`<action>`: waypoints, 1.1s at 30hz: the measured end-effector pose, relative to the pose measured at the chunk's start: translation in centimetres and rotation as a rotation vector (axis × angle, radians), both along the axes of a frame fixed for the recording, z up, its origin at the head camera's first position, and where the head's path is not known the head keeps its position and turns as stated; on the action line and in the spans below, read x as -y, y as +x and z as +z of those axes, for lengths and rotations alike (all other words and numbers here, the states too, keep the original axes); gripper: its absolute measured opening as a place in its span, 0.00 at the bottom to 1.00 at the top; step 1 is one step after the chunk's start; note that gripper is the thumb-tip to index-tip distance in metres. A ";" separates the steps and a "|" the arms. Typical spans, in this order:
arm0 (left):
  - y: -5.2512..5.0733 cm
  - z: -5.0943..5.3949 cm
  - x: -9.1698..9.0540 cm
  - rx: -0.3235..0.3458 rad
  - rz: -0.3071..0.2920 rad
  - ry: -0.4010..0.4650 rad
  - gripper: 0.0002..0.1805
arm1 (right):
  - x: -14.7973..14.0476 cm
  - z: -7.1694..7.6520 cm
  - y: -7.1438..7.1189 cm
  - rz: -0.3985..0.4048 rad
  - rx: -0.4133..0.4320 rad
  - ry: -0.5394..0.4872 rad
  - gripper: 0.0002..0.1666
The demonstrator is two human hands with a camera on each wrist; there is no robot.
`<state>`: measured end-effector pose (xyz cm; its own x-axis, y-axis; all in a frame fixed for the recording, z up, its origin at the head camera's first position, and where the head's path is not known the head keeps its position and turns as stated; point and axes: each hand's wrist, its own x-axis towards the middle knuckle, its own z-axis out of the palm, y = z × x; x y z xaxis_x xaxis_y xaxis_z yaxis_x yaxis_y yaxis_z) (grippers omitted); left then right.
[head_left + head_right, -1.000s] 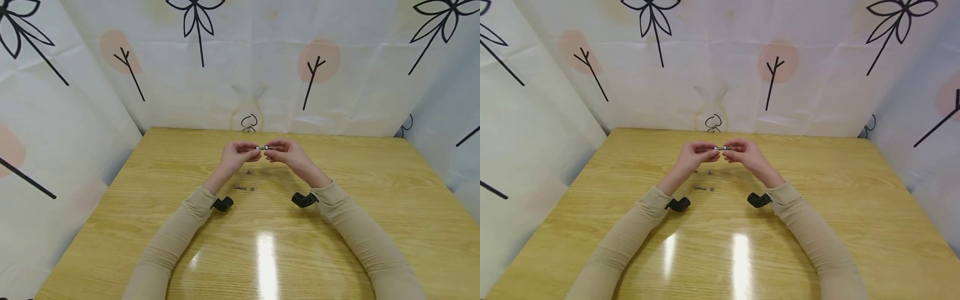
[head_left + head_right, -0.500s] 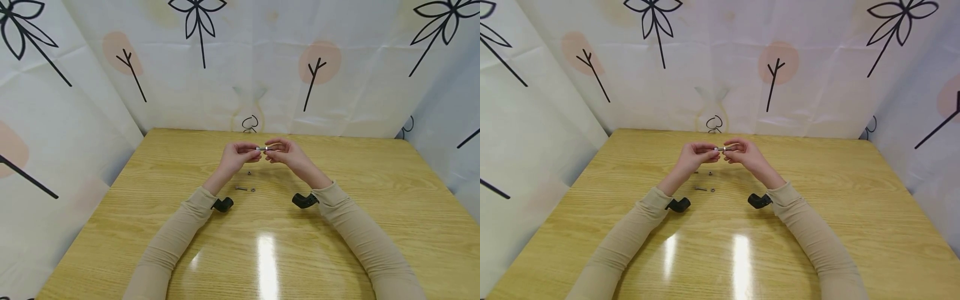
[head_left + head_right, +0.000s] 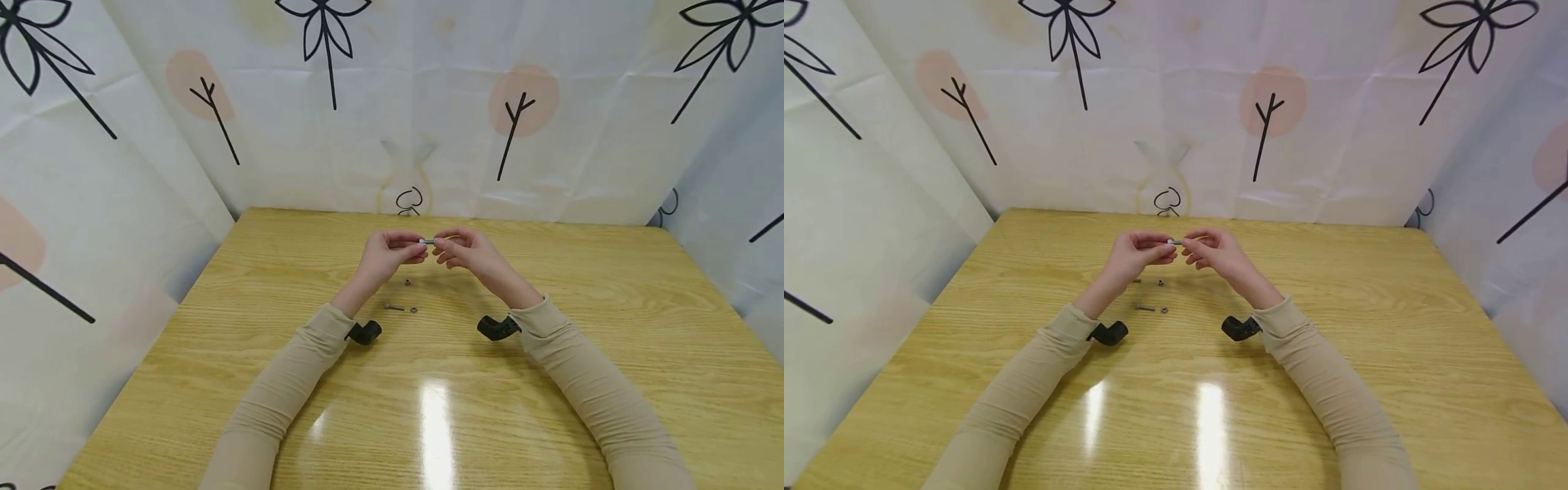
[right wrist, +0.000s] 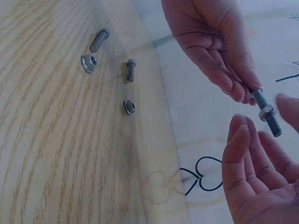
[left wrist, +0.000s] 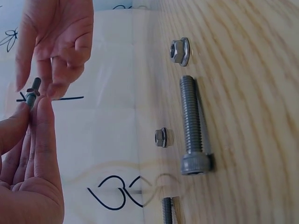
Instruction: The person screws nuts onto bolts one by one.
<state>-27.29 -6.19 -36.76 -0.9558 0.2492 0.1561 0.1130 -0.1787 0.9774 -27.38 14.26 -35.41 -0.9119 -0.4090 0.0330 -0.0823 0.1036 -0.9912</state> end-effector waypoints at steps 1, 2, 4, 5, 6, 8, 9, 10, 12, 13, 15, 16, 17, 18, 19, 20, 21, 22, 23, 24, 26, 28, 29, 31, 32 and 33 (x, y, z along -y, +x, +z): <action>0.0 0.0 0.0 0.000 0.000 0.000 0.12 | -0.1 0.0 0.0 0.001 -0.011 0.001 0.21; 0.0 0.0 0.0 0.002 0.000 0.000 0.11 | -0.1 0.0 0.0 0.005 -0.027 0.002 0.22; 0.1 0.1 0.0 0.006 0.001 0.003 0.11 | -0.2 -0.1 0.0 0.016 -0.056 0.008 0.23; 0.1 0.1 -0.1 0.009 0.001 0.004 0.11 | -0.3 -0.1 -0.1 0.020 -0.066 0.010 0.22; 0.1 0.1 -0.1 0.012 0.001 0.006 0.10 | -0.3 -0.1 -0.1 0.024 -0.076 0.011 0.21; 0.1 0.1 -0.1 0.019 0.003 0.009 0.10 | -0.2 -0.1 -0.1 0.027 -0.088 0.026 0.19; 0.1 0.1 -0.1 0.022 0.004 0.009 0.10 | -0.2 -0.1 -0.1 0.024 -0.087 0.035 0.17; 0.1 0.1 -0.1 0.023 0.005 0.007 0.10 | -0.2 -0.1 -0.1 0.023 -0.083 0.043 0.16; 0.1 0.1 -0.1 0.026 0.006 0.003 0.10 | -0.2 0.0 -0.2 0.021 -0.072 0.053 0.17; 0.1 0.0 -0.1 0.025 0.006 0.002 0.10 | -0.2 0.0 -0.2 0.023 -0.066 0.056 0.18; 0.1 0.0 -0.1 0.025 0.003 0.001 0.10 | -0.2 0.0 -0.2 0.023 -0.048 0.057 0.20; 0.0 0.0 -0.1 0.025 0.001 0.001 0.10 | -0.3 0.0 -0.3 0.022 -0.043 0.061 0.21; 0.0 0.0 -0.1 0.024 -0.001 0.001 0.11 | -0.3 0.1 -0.3 0.022 -0.043 0.062 0.22; 0.0 0.0 -0.1 0.022 -0.002 -0.001 0.11 | -0.4 0.1 -0.3 0.025 -0.042 0.061 0.22; 0.0 0.0 -0.1 0.021 -0.003 -0.003 0.11 | -0.4 0.1 -0.3 0.026 -0.041 0.058 0.22; 0.0 0.0 -0.1 0.020 -0.003 -0.004 0.11 | -0.4 0.1 -0.3 0.027 -0.043 0.055 0.22; 0.1 0.0 -0.1 0.019 -0.003 -0.006 0.11 | -0.5 0.1 -0.4 0.028 -0.047 0.054 0.22; 0.1 0.0 0.0 0.017 -0.004 -0.007 0.11 | -0.5 0.0 -0.4 0.031 -0.051 0.049 0.22; 0.1 0.0 0.0 0.016 -0.004 -0.007 0.11 | -0.5 0.0 -0.4 0.033 -0.055 0.041 0.21; 0.1 0.0 0.0 0.017 -0.005 -0.006 0.11 | -0.4 0.0 -0.4 0.033 -0.057 0.035 0.20; 0.1 0.0 -0.1 0.019 -0.006 -0.002 0.11 | -0.4 -0.1 -0.4 0.025 -0.063 0.037 0.18; 0.1 -0.1 -0.1 0.019 -0.006 -0.001 0.11 | -0.3 0.0 -0.4 0.021 -0.056 0.034 0.17; 0.1 -0.1 -0.1 0.019 -0.006 0.001 0.11 | -0.2 0.0 -0.4 0.021 -0.050 0.029 0.17; 0.1 -0.1 -0.1 0.016 -0.004 0.002 0.11 | -0.2 0.0 -0.3 0.022 -0.032 0.017 0.18; 0.1 -0.1 -0.1 0.016 -0.004 0.004 0.11 | -0.1 0.1 -0.3 0.023 -0.023 0.009 0.19; 0.1 -0.1 -0.1 0.016 -0.004 0.006 0.11 | -0.2 0.1 -0.3 0.025 -0.018 0.005 0.19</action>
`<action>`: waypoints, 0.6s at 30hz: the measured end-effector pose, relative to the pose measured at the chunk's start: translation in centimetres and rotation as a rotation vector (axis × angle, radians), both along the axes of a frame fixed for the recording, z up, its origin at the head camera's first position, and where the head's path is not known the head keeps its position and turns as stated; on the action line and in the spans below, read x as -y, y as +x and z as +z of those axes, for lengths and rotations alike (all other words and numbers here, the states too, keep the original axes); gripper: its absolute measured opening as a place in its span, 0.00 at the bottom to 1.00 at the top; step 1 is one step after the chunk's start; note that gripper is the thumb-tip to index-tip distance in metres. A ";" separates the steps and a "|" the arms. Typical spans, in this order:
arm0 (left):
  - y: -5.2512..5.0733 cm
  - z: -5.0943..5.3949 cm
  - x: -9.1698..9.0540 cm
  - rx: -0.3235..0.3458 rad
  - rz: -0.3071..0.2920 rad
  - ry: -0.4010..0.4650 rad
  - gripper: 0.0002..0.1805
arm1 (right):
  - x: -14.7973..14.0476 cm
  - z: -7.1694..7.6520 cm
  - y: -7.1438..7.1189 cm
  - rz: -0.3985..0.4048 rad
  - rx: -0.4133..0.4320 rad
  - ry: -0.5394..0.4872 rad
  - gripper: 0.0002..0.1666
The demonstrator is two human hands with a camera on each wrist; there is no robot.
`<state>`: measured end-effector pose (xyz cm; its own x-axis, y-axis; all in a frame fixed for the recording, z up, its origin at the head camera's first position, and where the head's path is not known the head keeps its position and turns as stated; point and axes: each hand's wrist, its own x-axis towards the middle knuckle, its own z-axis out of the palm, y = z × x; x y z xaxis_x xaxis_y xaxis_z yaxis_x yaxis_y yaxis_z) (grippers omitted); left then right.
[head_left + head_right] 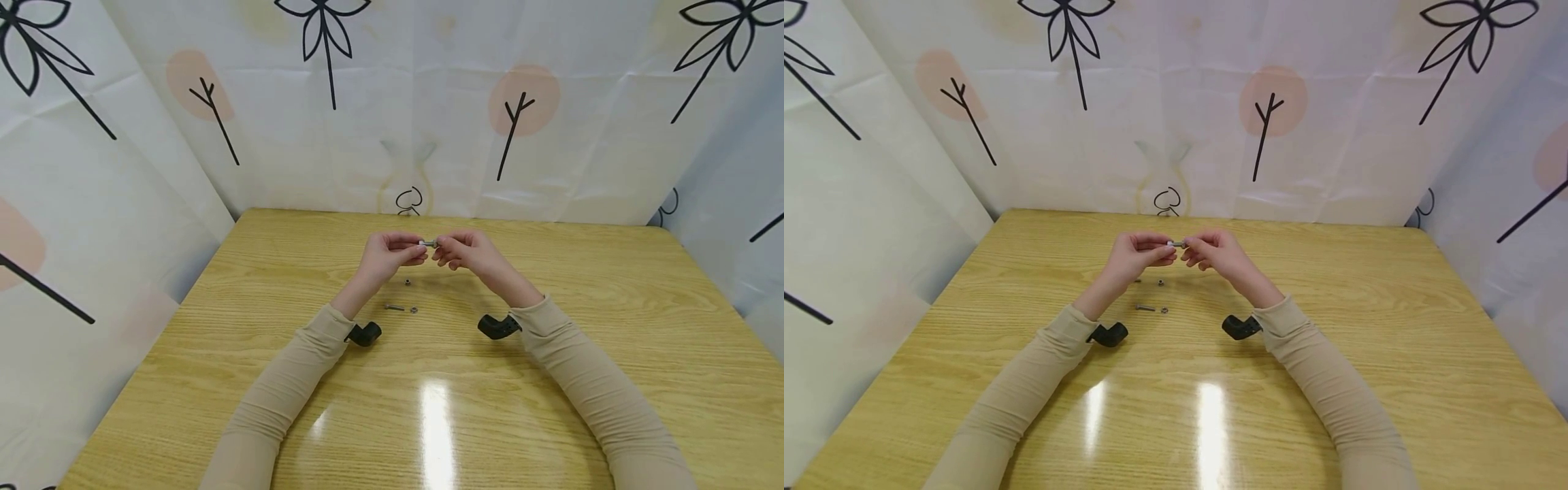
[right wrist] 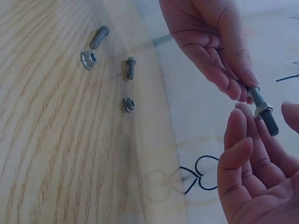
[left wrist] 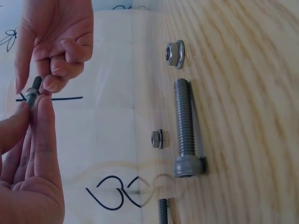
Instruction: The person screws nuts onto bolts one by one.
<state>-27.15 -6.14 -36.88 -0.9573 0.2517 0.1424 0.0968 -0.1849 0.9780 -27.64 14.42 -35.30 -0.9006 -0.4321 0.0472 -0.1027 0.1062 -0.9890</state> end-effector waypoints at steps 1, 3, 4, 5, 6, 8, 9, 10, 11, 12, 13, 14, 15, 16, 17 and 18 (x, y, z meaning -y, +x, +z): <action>0.0 0.0 0.0 0.001 0.001 0.003 0.12 | 0.0 0.1 0.1 0.000 0.003 0.000 0.19; 0.1 0.0 0.1 0.000 0.005 0.006 0.11 | 0.0 0.1 0.1 -0.002 -0.007 0.015 0.20; 0.1 0.0 0.1 0.002 0.006 0.007 0.11 | 0.0 0.1 0.2 -0.001 -0.017 0.024 0.20; 0.1 0.1 0.1 0.005 0.008 0.008 0.11 | 0.0 0.1 0.2 -0.002 -0.028 0.031 0.21; 0.1 0.1 0.1 0.006 0.009 0.008 0.11 | 0.1 0.1 0.2 -0.001 -0.039 0.039 0.21; 0.1 0.1 0.1 0.010 0.012 0.007 0.11 | 0.1 0.1 0.2 0.001 -0.053 0.047 0.20; 0.1 0.1 0.1 0.012 0.013 0.006 0.11 | 0.1 0.2 0.3 0.003 -0.056 0.051 0.19; 0.1 0.1 0.1 0.014 0.014 0.004 0.11 | 0.2 0.2 0.3 0.004 -0.055 0.054 0.18; 0.1 0.1 0.1 0.015 0.014 0.003 0.11 | 0.2 0.2 0.2 0.003 -0.052 0.058 0.17; 0.2 0.1 0.1 0.015 0.014 0.000 0.11 | 0.2 0.2 0.2 0.002 -0.046 0.063 0.17; 0.2 0.1 0.1 0.014 0.014 -0.002 0.11 | 0.3 0.2 0.1 0.003 -0.038 0.067 0.18; 0.2 0.1 0.1 0.012 0.013 -0.003 0.11 | 0.3 0.2 0.1 0.005 -0.029 0.068 0.19; 0.2 0.1 0.1 0.008 0.012 -0.006 0.11 | 0.3 0.2 0.1 0.007 -0.017 0.067 0.20; 0.2 0.1 0.2 0.007 0.011 -0.007 0.11 | 0.3 0.2 0.0 0.007 -0.004 0.064 0.22; 0.1 0.1 0.2 0.007 0.010 -0.008 0.11 | 0.3 0.2 0.0 0.008 0.006 0.061 0.23; 0.1 0.1 0.2 0.006 0.010 -0.009 0.11 | 0.3 0.2 0.0 0.009 0.014 0.054 0.23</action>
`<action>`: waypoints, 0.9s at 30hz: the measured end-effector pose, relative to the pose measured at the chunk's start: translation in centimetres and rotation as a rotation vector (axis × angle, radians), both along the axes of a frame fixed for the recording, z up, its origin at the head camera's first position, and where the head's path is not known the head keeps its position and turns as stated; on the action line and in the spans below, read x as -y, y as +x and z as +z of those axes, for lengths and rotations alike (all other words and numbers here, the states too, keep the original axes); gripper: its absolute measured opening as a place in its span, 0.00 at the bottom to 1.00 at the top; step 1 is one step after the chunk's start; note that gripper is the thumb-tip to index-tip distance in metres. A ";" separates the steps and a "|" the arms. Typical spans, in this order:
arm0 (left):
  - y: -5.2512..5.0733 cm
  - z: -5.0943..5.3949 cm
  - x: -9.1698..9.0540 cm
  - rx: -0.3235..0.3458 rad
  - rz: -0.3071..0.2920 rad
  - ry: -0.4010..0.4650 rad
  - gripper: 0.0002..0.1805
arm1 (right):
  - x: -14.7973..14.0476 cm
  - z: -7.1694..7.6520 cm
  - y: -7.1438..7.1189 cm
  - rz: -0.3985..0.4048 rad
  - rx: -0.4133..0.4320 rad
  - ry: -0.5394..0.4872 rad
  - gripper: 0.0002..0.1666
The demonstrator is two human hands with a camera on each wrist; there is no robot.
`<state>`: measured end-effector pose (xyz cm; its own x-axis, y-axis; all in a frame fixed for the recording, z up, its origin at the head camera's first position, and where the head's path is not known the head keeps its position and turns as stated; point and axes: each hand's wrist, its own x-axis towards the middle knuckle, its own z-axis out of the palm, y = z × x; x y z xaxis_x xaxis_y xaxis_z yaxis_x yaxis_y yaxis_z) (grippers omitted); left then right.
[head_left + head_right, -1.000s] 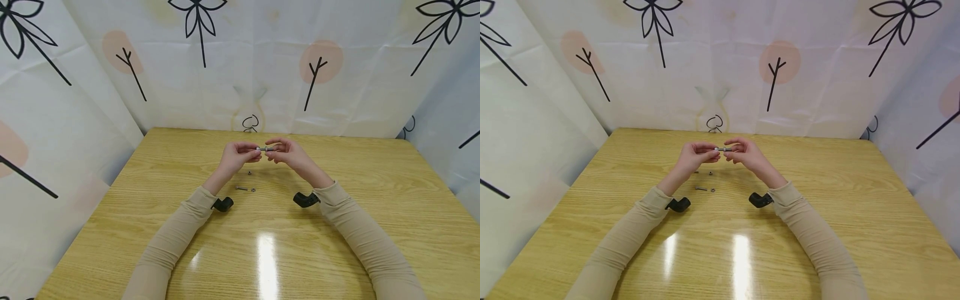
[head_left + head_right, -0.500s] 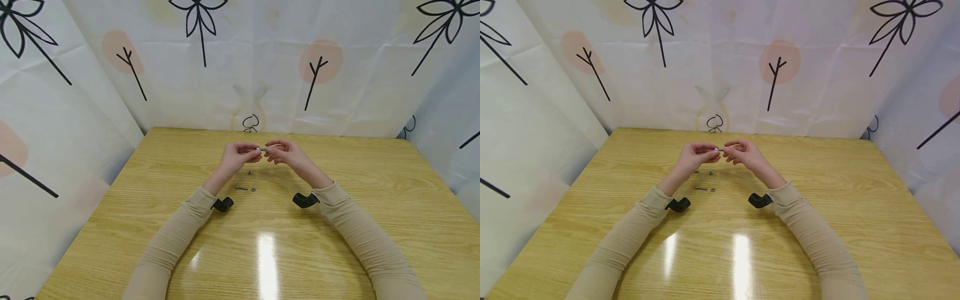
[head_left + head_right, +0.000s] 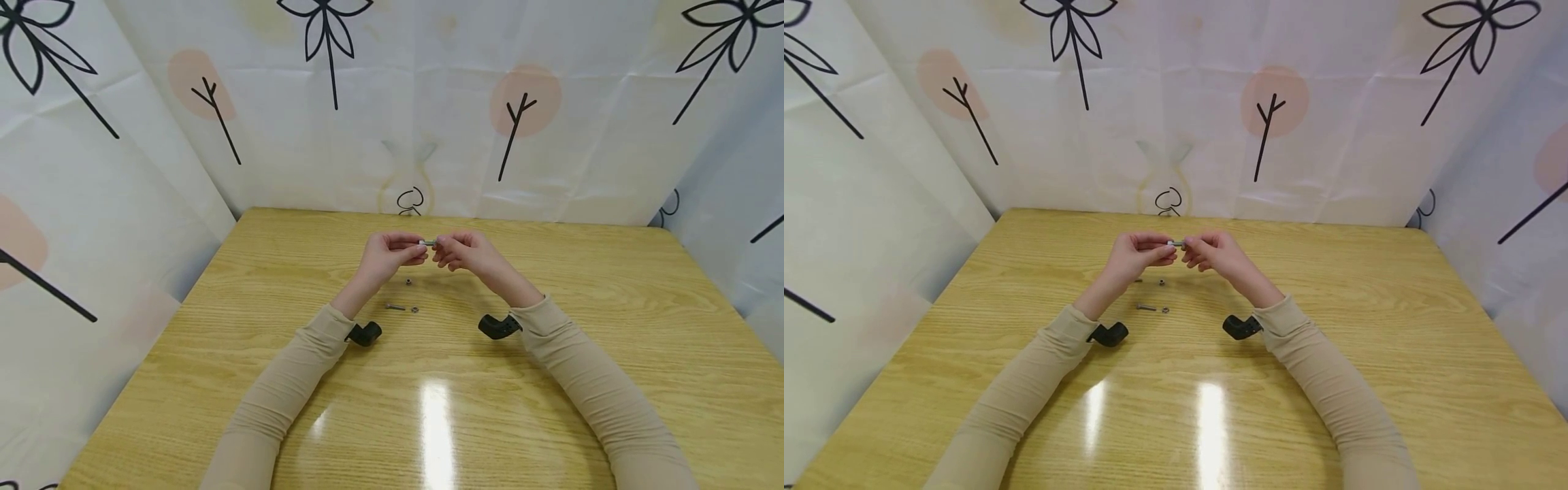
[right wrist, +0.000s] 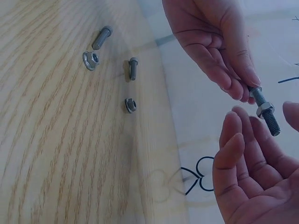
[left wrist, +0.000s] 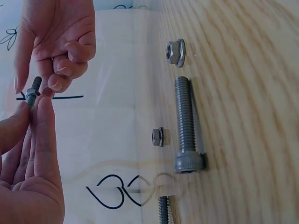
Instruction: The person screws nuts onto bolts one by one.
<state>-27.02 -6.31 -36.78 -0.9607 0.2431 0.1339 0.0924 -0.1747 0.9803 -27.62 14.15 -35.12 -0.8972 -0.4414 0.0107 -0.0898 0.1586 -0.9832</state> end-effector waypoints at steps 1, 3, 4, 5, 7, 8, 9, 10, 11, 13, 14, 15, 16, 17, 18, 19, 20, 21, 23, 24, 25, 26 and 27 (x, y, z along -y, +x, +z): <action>0.0 0.0 0.0 0.001 0.001 0.000 0.11 | 0.0 0.0 0.0 0.000 0.005 -0.007 0.23; 0.0 0.1 0.0 0.005 0.004 0.001 0.11 | -0.1 0.0 0.1 0.002 -0.001 -0.012 0.23; 0.0 0.1 0.0 0.008 0.006 0.003 0.11 | -0.1 0.0 0.1 0.004 -0.014 -0.013 0.22; 0.0 0.1 0.0 0.009 0.007 0.005 0.11 | -0.2 0.0 0.1 0.010 -0.028 -0.014 0.22; 0.1 0.1 0.0 0.011 0.006 0.011 0.11 | -0.1 0.0 0.1 0.020 -0.052 -0.013 0.21; 0.1 0.1 0.0 0.010 0.005 0.013 0.11 | -0.1 0.0 0.1 0.025 -0.063 -0.006 0.20; 0.1 0.1 0.0 0.008 0.004 0.015 0.11 | -0.1 0.0 0.1 0.026 -0.071 -0.001 0.18; 0.1 0.1 0.0 0.008 0.002 0.015 0.11 | -0.1 0.0 0.1 0.024 -0.073 0.003 0.18; 0.1 0.1 0.0 0.008 0.002 0.014 0.11 | 0.0 0.0 0.1 0.023 -0.067 0.008 0.18; 0.2 0.1 0.0 0.005 -0.001 0.012 0.11 | 0.0 0.0 0.1 0.021 -0.045 0.021 0.20; 0.2 0.0 0.0 0.002 -0.001 0.008 0.11 | 0.0 -0.1 0.1 0.022 -0.032 0.030 0.22; 0.2 0.0 0.1 0.001 -0.001 0.006 0.11 | 0.0 -0.1 0.1 0.026 -0.018 0.033 0.24; 0.2 0.0 0.1 0.000 -0.001 0.004 0.11 | 0.0 -0.1 0.1 0.029 -0.002 0.034 0.25; 0.2 0.0 0.1 0.000 -0.001 0.003 0.11 | 0.0 -0.1 0.1 0.032 0.009 0.033 0.25; 0.2 -0.1 0.1 0.001 -0.002 0.002 0.11 | 0.0 -0.2 0.1 0.031 0.013 0.033 0.24; 0.2 -0.1 0.1 0.002 -0.002 0.001 0.12 | 0.0 -0.2 0.1 0.029 0.012 0.028 0.23; 0.1 -0.1 0.1 0.003 -0.002 0.002 0.12 | -0.1 -0.3 0.1 0.025 0.005 0.021 0.22; 0.1 0.0 0.1 0.004 -0.003 0.003 0.12 | -0.1 -0.4 0.1 0.021 -0.004 0.009 0.22; 0.1 0.0 0.1 0.006 -0.004 0.007 0.12 | -0.1 -0.5 0.1 0.015 -0.032 -0.009 0.21; 0.1 0.0 0.1 0.005 -0.005 0.009 0.11 | -0.2 -0.5 0.1 0.014 -0.045 -0.018 0.21; 0.1 0.0 0.0 0.005 -0.006 0.012 0.11 | -0.2 -0.5 0.1 0.013 -0.055 -0.027 0.21; 0.1 0.0 0.0 0.005 -0.007 0.016 0.12 | -0.2 -0.5 0.1 0.013 -0.064 -0.032 0.20; 0.1 0.0 0.0 0.003 -0.007 0.018 0.12 | -0.2 -0.5 0.1 0.009 -0.069 -0.034 0.18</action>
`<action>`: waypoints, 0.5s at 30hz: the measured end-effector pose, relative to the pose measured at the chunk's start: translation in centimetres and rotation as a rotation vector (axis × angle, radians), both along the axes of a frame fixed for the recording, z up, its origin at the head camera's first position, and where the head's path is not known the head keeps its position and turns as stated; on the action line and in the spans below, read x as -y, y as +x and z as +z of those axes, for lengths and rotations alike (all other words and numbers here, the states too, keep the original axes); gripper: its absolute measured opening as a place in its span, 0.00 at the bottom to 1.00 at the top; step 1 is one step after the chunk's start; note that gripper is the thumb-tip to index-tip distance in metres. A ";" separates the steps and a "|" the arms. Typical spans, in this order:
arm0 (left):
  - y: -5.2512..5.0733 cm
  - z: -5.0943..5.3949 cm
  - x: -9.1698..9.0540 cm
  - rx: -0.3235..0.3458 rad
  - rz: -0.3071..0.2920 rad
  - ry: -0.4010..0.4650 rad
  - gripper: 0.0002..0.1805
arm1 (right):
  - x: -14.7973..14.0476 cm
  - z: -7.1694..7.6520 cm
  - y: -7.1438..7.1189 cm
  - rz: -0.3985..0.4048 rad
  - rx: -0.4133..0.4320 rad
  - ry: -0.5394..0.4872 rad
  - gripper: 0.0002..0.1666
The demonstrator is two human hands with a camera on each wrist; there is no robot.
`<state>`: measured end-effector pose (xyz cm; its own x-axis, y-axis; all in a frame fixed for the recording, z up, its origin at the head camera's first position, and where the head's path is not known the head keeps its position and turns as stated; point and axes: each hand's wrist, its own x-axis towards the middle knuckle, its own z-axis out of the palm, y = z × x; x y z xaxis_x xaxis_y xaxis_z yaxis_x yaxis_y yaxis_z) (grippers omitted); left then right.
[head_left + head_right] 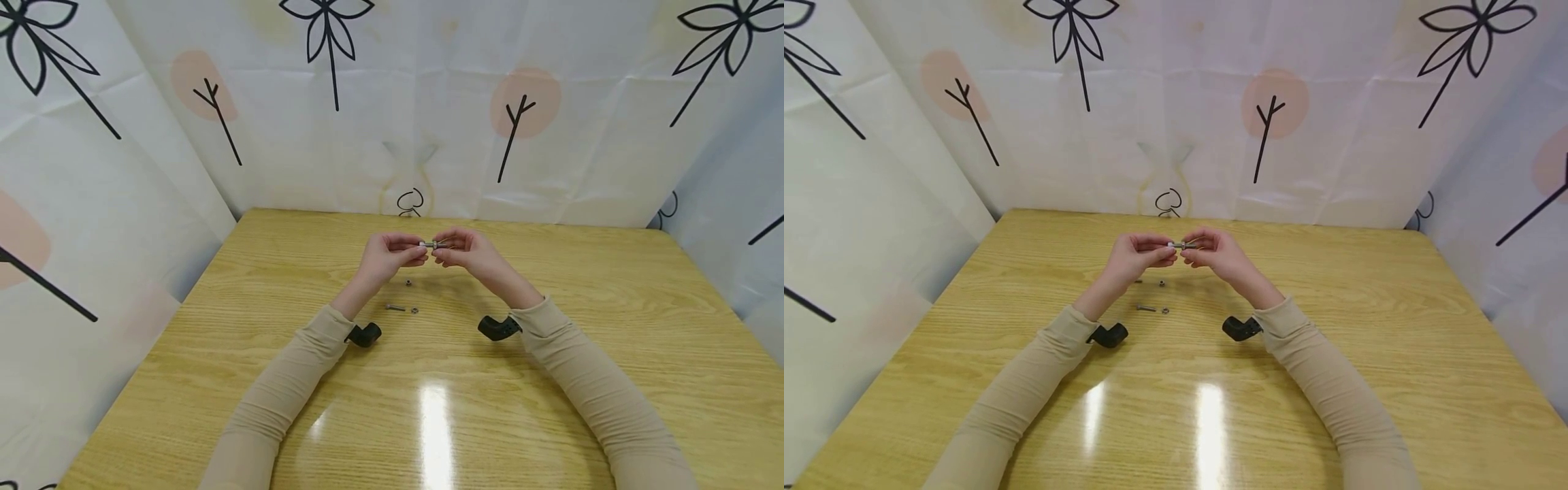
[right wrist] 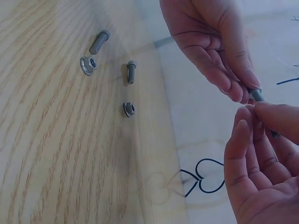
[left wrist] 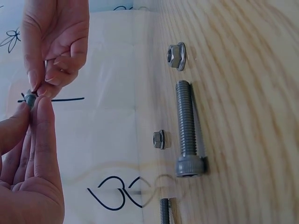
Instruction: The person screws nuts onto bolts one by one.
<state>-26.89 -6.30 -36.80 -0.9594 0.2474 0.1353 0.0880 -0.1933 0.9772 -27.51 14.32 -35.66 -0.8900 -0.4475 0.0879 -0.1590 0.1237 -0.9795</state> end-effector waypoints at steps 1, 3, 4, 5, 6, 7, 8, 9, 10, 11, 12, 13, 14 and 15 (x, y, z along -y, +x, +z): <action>0.0 0.0 0.0 0.000 0.000 0.001 0.12 | 0.0 0.0 0.0 -0.003 -0.003 0.004 0.18; 0.0 0.0 -0.1 -0.005 0.000 0.002 0.12 | 0.1 0.0 0.0 -0.011 0.001 0.006 0.16; 0.0 -0.1 -0.1 -0.006 0.000 0.004 0.13 | 0.1 0.1 0.1 -0.011 0.008 0.008 0.17; 0.0 -0.1 -0.1 -0.008 0.000 0.003 0.13 | 0.1 0.1 0.1 -0.009 0.016 0.008 0.18; 0.0 -0.1 -0.1 -0.011 0.000 0.002 0.12 | 0.1 0.1 0.1 -0.009 0.028 0.009 0.20; 0.0 -0.1 -0.1 -0.014 -0.001 0.001 0.12 | 0.2 0.1 0.1 -0.006 0.039 0.008 0.22; 0.0 -0.1 -0.1 -0.016 -0.002 -0.001 0.12 | 0.2 0.1 0.1 -0.005 0.050 0.005 0.22; 0.0 -0.2 -0.1 -0.017 -0.004 -0.001 0.12 | 0.2 0.1 0.1 -0.005 0.057 0.004 0.22; 0.0 -0.2 0.0 -0.017 -0.004 -0.003 0.12 | 0.2 0.1 0.1 -0.006 0.057 0.005 0.22; 0.0 -0.2 0.0 -0.018 -0.005 -0.003 0.11 | 0.1 0.1 0.1 -0.006 0.055 0.004 0.22; 0.0 -0.2 0.0 -0.019 -0.005 -0.003 0.11 | 0.1 0.1 0.1 -0.009 0.049 0.004 0.22; 0.0 -0.2 0.0 -0.020 -0.006 -0.003 0.11 | 0.1 0.1 0.1 -0.009 0.039 0.001 0.22; 0.0 -0.2 0.0 -0.019 -0.006 -0.002 0.11 | 0.1 0.0 0.1 -0.007 0.025 -0.001 0.22; -0.1 -0.2 0.0 -0.018 -0.007 0.000 0.11 | 0.1 0.0 0.1 -0.004 0.012 -0.004 0.22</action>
<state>-26.95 -6.29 -37.03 -0.9550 0.2543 0.1526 0.1041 -0.1944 0.9754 -27.42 14.26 -35.66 -0.8929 -0.4431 0.0794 -0.1470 0.1203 -0.9818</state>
